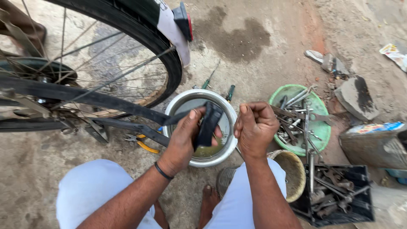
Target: The person submerges a bicycle inner tube in a basin of water to locate a leak, then sands the leak area on the tube and applies a repair patch to it. The tube remains attached near the bicycle wheel while the person works on the ground.
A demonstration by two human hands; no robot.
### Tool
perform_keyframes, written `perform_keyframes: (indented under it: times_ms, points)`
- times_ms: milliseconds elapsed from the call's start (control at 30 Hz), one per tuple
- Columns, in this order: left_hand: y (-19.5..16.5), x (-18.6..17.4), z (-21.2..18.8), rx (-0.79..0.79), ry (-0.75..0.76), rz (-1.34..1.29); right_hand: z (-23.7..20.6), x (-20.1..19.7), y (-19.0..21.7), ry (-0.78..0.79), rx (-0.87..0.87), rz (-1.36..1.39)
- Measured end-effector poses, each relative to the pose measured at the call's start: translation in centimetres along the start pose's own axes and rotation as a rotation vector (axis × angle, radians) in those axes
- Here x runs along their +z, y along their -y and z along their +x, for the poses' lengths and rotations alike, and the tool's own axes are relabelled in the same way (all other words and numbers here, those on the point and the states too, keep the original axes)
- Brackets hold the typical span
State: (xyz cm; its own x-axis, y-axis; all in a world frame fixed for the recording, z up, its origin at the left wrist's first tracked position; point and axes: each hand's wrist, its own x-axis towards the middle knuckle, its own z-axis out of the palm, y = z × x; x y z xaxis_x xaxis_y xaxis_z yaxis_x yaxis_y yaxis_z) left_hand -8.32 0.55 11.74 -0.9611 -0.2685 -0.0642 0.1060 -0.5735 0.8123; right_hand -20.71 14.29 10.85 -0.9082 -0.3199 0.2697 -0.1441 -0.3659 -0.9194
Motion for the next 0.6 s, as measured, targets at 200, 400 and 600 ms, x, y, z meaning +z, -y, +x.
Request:
perform_keyframes:
  times_ms: [200,400,600]
  points:
    - [-1.2,0.6,1.3,0.044,0.085,0.147,2.1,-1.0,-0.2,0.024,-0.046,0.084]
    - [-2.3,1.6,2.1,0.053,0.159,0.143,3.6,-1.3,-0.3,0.061,-0.063,0.120]
    - [-1.4,1.4,2.9,0.029,0.173,0.068,4.6,-1.3,-1.2,0.083,-0.090,0.098]
